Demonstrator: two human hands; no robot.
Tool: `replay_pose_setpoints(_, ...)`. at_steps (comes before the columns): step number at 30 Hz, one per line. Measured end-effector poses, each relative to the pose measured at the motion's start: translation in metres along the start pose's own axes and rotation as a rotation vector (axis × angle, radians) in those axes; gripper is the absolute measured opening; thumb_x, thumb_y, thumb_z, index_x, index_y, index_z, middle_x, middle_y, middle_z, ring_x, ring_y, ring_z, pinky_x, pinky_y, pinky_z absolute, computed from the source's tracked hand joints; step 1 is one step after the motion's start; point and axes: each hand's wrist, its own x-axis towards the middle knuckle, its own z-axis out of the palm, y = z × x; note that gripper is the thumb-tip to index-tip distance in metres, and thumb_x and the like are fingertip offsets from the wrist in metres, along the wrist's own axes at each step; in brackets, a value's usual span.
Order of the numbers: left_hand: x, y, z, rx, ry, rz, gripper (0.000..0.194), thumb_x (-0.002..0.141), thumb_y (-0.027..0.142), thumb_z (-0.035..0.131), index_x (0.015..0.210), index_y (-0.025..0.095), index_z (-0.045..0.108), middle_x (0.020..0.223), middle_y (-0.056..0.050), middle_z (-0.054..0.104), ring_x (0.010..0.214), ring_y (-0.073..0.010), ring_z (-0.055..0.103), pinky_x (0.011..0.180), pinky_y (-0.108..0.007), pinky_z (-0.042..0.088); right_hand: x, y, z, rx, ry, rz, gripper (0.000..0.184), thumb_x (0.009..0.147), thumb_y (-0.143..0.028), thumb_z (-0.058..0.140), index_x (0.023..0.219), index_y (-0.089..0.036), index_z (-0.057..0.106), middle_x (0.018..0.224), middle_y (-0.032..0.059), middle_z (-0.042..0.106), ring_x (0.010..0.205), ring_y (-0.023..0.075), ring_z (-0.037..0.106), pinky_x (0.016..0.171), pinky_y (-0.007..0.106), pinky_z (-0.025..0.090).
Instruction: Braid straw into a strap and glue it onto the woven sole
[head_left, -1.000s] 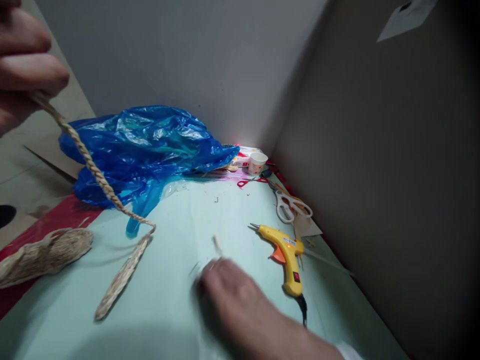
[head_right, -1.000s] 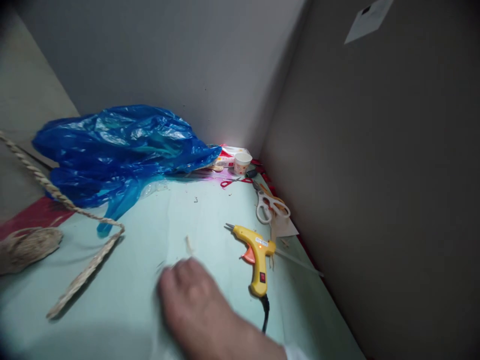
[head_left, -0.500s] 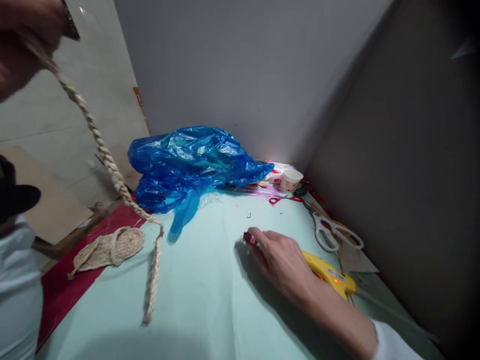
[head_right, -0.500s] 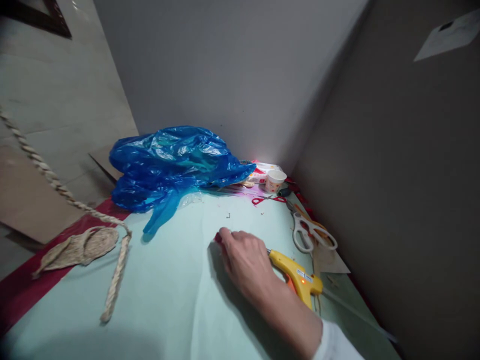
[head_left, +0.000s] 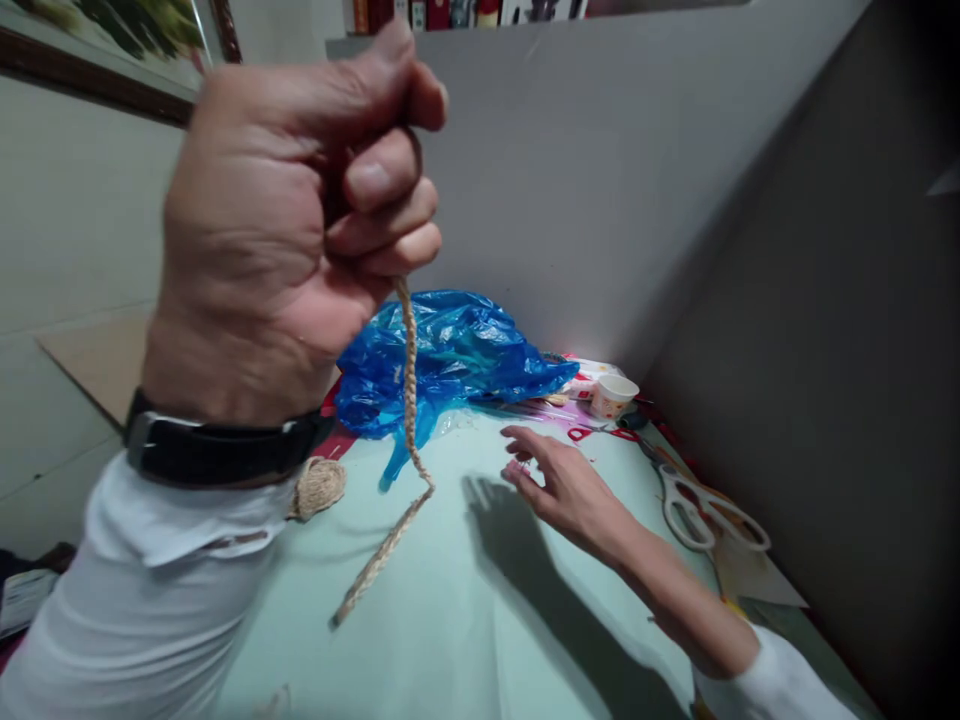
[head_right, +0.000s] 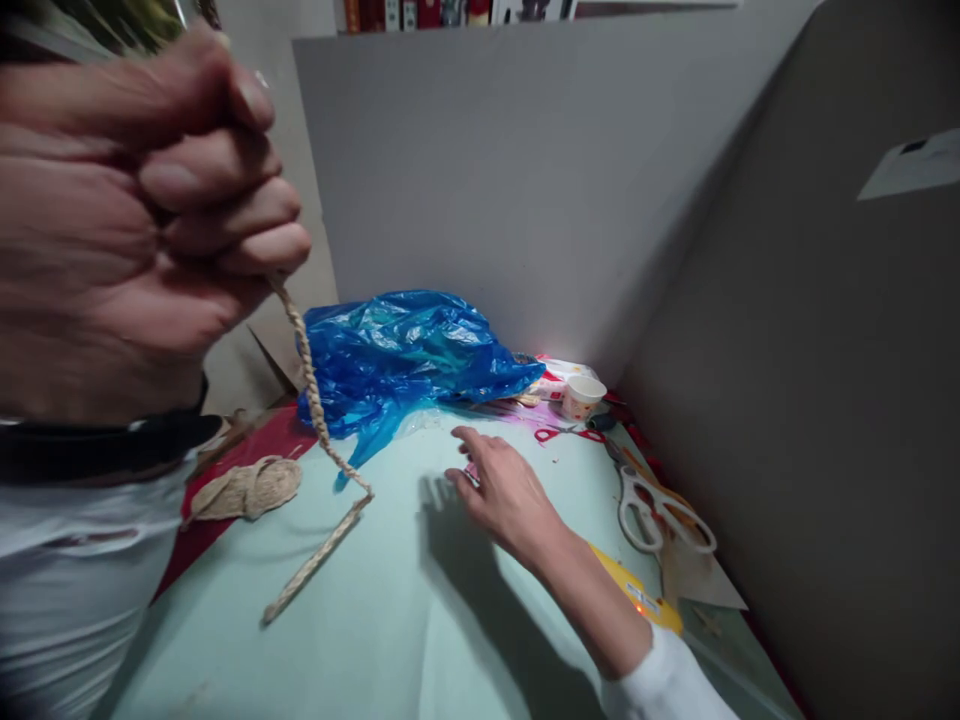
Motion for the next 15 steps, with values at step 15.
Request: replay_pose_setpoints(15, 0.017, 0.020, 0.032, -0.139, -0.168, -0.045, 0.047, 0.099, 0.013, 0.008, 0.053, 0.017, 0.020, 0.057, 0.007, 0.015, 0.033, 0.0076, 0.021, 0.052, -0.016, 0.011, -0.026, -0.070, 0.015, 0.574, -0.250, -0.254, 0.033, 0.077, -0.010, 0.072, 0.108, -0.020, 0.067, 0.108, 0.0028, 0.065, 0.092, 0.0171, 0.056, 0.077, 0.026, 0.042)
